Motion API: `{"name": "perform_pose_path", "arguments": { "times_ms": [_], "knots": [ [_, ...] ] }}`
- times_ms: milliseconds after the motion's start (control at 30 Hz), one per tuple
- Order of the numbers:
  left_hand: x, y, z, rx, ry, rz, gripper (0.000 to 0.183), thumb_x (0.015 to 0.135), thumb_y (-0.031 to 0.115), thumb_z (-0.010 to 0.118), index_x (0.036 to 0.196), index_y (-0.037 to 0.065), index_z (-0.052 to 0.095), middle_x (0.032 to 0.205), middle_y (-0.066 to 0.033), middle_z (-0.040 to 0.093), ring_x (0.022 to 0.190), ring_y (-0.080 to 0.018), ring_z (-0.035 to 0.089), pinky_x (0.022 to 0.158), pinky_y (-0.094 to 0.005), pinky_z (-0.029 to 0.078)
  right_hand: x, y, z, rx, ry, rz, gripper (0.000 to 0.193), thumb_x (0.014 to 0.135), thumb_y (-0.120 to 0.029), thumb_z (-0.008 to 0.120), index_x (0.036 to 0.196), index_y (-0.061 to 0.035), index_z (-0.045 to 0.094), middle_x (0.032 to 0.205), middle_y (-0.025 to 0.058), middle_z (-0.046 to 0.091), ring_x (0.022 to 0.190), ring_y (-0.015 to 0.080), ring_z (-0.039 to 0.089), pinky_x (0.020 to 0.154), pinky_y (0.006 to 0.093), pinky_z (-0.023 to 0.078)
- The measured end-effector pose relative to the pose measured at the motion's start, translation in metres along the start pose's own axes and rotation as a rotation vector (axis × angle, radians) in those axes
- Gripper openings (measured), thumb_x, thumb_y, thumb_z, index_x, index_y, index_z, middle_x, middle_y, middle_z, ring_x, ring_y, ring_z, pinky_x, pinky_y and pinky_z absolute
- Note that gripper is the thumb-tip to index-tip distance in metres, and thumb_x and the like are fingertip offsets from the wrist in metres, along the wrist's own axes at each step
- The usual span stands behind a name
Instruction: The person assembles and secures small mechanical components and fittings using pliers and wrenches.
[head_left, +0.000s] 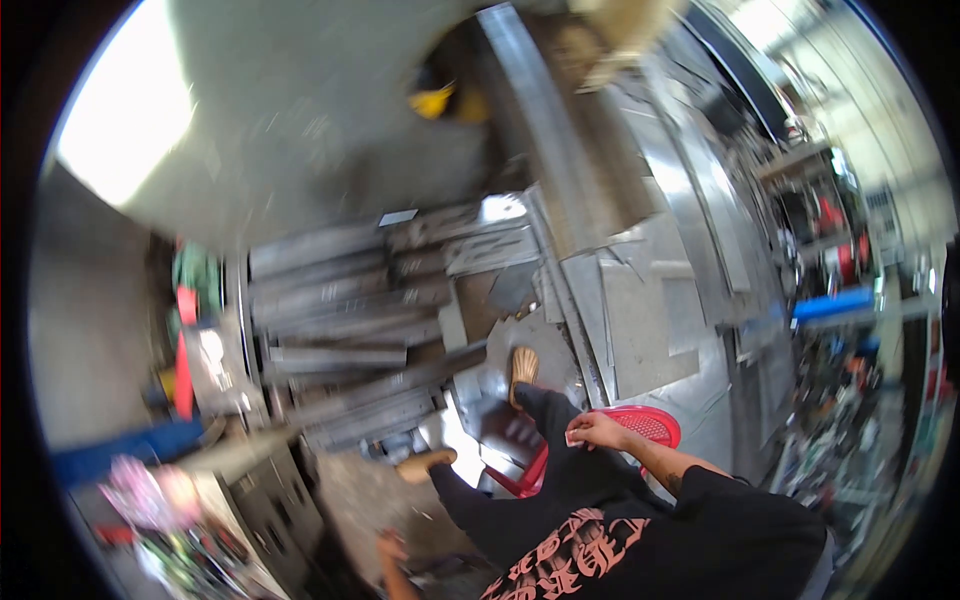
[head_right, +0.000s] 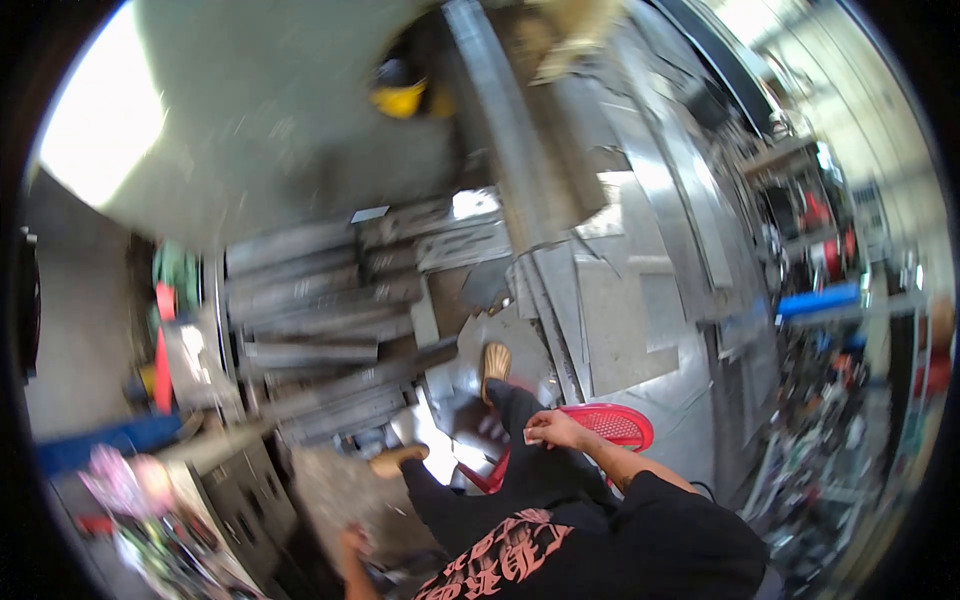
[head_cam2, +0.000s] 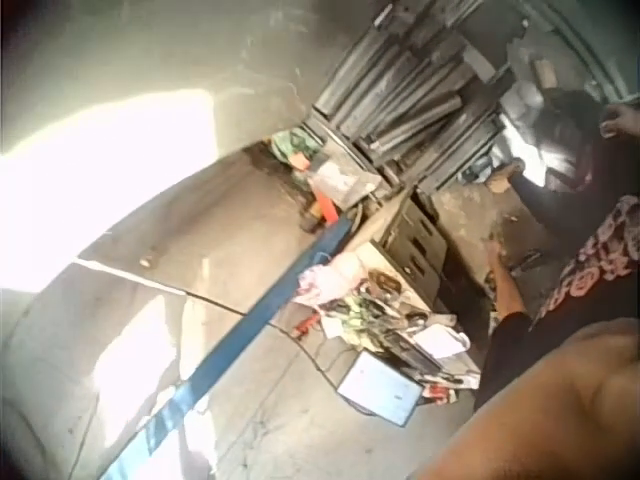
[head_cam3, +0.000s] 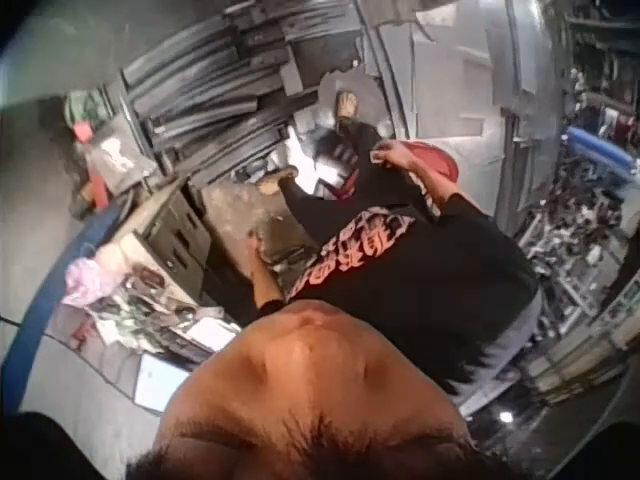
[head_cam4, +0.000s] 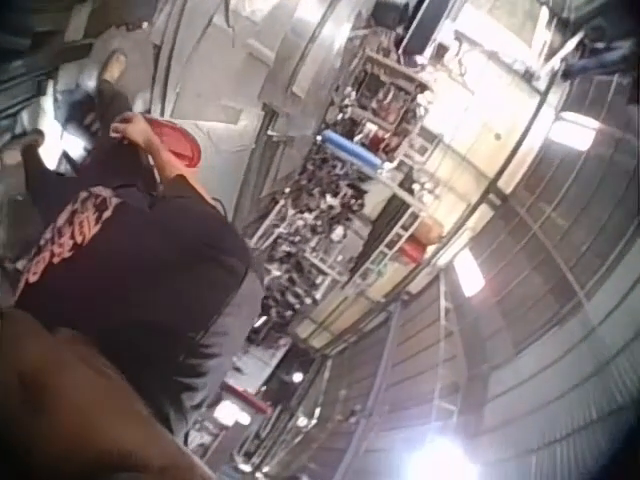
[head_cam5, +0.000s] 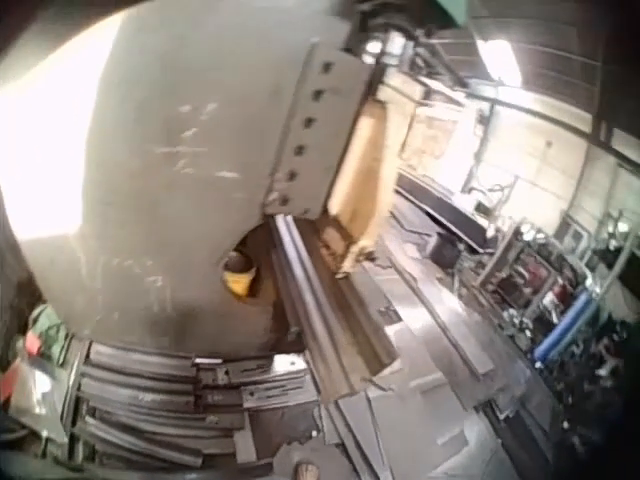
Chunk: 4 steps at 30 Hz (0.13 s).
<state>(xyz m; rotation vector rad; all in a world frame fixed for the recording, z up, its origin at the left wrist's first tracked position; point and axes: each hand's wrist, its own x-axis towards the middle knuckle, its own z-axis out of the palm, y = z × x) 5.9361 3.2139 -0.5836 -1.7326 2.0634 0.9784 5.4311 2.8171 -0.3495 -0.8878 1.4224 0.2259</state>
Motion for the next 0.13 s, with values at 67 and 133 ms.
{"name": "perform_pose_path", "arguments": {
  "times_ms": [67, 133],
  "knots": [
    [0.074, 0.074, -0.049, -1.281, -0.173, -0.937, 0.032, 0.092, 0.030, 0.057, 0.110, 0.004, 0.059, 0.080, -0.0109, 0.064, 0.069, -0.0226, 0.063, 0.056, -0.0365, 0.052, -0.015, 0.042, -0.041, 0.169, 0.119, -0.052, 0.034, 0.086, -0.024, 0.067, 0.109, 0.0002, 0.059, 0.093, 0.0072, 0.067, 0.081, 0.0136, 0.065, 0.063, 0.0266, 0.053],
    [0.125, 0.104, -0.096, -1.115, 0.012, -0.759, 0.048, 0.088, 0.034, 0.064, 0.123, 0.003, 0.054, 0.084, -0.0155, 0.066, 0.067, -0.0263, 0.064, 0.054, -0.0386, 0.053, -0.008, 0.064, -0.089, 0.266, 0.125, -0.131, 0.035, 0.085, -0.025, 0.069, 0.107, 0.0006, 0.059, 0.092, 0.0075, 0.068, 0.080, 0.0145, 0.065, 0.063, 0.0272, 0.053]
  ]
}}
